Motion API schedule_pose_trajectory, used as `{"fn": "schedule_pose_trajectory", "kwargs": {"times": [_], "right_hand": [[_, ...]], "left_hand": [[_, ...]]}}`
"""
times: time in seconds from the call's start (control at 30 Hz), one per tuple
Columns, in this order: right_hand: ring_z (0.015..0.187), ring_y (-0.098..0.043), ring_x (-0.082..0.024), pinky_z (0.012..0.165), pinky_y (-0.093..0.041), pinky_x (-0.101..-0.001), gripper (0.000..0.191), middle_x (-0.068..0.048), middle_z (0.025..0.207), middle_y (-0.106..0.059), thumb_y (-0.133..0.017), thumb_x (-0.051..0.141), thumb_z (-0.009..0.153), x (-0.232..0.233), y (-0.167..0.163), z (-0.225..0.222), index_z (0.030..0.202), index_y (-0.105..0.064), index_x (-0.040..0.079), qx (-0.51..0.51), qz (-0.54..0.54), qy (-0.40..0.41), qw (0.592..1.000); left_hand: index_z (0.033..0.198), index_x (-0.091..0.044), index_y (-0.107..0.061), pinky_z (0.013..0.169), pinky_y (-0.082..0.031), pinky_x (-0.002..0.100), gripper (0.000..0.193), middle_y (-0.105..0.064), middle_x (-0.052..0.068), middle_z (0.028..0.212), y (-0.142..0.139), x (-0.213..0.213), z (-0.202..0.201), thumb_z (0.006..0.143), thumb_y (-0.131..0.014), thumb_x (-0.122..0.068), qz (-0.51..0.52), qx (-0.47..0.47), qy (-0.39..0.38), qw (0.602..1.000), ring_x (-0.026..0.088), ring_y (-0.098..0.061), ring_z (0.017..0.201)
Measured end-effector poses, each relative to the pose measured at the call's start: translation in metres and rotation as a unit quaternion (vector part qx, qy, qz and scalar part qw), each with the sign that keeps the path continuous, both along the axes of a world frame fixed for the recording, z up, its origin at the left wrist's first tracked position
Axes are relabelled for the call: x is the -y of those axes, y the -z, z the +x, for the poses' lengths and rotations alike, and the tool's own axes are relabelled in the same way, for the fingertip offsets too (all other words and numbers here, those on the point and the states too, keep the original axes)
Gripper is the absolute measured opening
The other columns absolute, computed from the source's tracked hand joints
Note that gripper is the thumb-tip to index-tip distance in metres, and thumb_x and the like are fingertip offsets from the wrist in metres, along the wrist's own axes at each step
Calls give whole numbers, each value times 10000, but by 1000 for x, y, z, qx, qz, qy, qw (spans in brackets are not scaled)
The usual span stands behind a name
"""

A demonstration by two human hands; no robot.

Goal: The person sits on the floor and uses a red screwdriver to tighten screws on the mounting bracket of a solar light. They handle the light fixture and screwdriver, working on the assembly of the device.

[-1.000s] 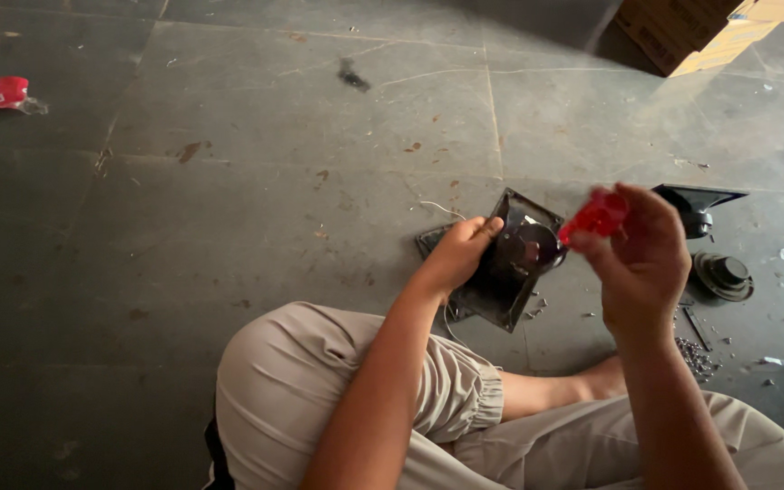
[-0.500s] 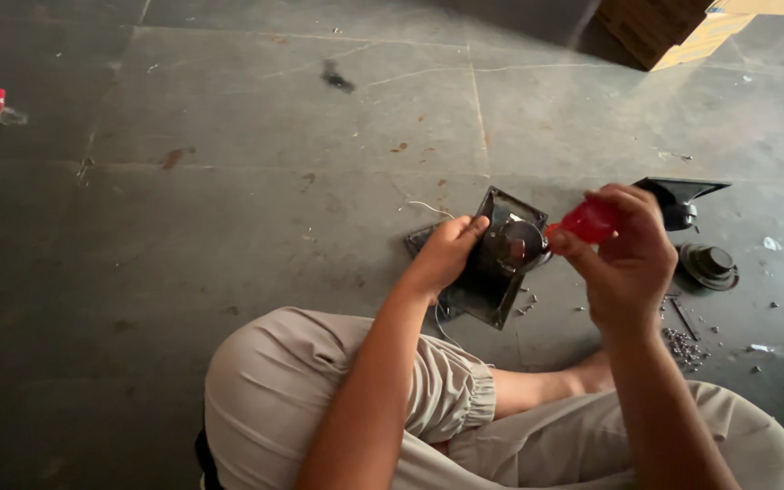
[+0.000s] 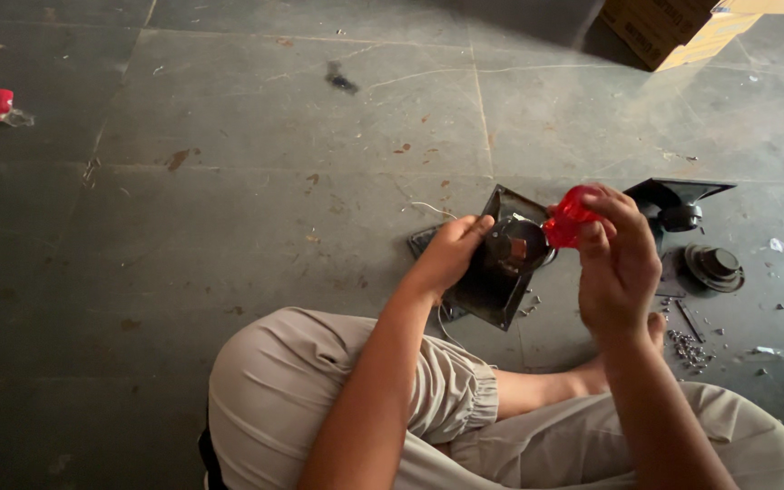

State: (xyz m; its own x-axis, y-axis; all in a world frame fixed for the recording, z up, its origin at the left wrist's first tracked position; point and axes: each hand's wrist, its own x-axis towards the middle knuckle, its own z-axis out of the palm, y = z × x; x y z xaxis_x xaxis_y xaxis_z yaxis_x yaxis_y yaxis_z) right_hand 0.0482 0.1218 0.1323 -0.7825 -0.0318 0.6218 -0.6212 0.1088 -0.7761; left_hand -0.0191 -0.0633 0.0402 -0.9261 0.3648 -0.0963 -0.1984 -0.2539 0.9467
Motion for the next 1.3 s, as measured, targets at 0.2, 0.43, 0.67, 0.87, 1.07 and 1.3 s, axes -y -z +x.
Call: {"fn": "schedule_pose_trajectory", "kwargs": {"times": [0.2, 0.43, 0.67, 0.87, 1.07, 1.3], "right_hand": [[1287, -554, -179, 1137, -534, -380, 535, -95, 1407, -490, -726, -25, 892, 6, -2, -1, 1346, -458, 65, -54, 4, -10, 998], [1192, -629, -167, 1009, -558, -299, 518, -150, 1395, -623, -740, -80, 995, -4, -4, -2, 1374, -429, 84, 8, -36, 7, 999], [1359, -610, -265, 1159, -572, -413, 486, -158, 1503, -524, -651, -65, 1021, -1, -14, 1, 1462, -474, 39, 37, -24, -33, 998], [1321, -578, -256, 1132, -537, -393, 496, -123, 1452, -492, -677, -62, 959, 4, -12, 1, 1399, -477, 52, 18, -27, -38, 999], [1280, -616, -232, 1089, -593, -394, 466, -105, 1329, -580, -778, -135, 975, 0, -4, -3, 1304, -505, 49, -47, -18, -18, 999], [1293, -612, -245, 1111, -566, -384, 538, -152, 1353, -625, -641, -134, 918, -10, -9, 1, 1404, -486, 35, 68, -66, -30, 995]], "left_hand": [[1109, 13, -673, 783, -516, 296, 448, -717, 70, 948, 2, -1, -1, 1047, -528, -407, -18, -37, -6, 999, 115, -612, 851], [1098, 7, -664, 778, -508, 289, 442, -704, 54, 937, 1, -2, -1, 1052, -523, -410, -17, -37, -12, 999, 101, -596, 843], [1075, 20, -660, 748, -508, 298, 452, -689, 61, 900, -1, 0, 1, 1057, -523, -410, -15, -39, -10, 999, 108, -586, 811], [1081, 27, -662, 751, -510, 298, 450, -697, 64, 912, 1, -3, -1, 1053, -531, -402, -6, -35, -7, 999, 106, -589, 821], [1090, 17, -662, 784, -509, 288, 444, -705, 56, 936, 1, -1, -1, 1046, -528, -405, -11, -44, -15, 999, 103, -600, 848], [1071, 11, -664, 778, -506, 292, 440, -699, 63, 919, 1, -1, 0, 1049, -523, -405, -22, -35, -10, 999, 107, -589, 835]]}}
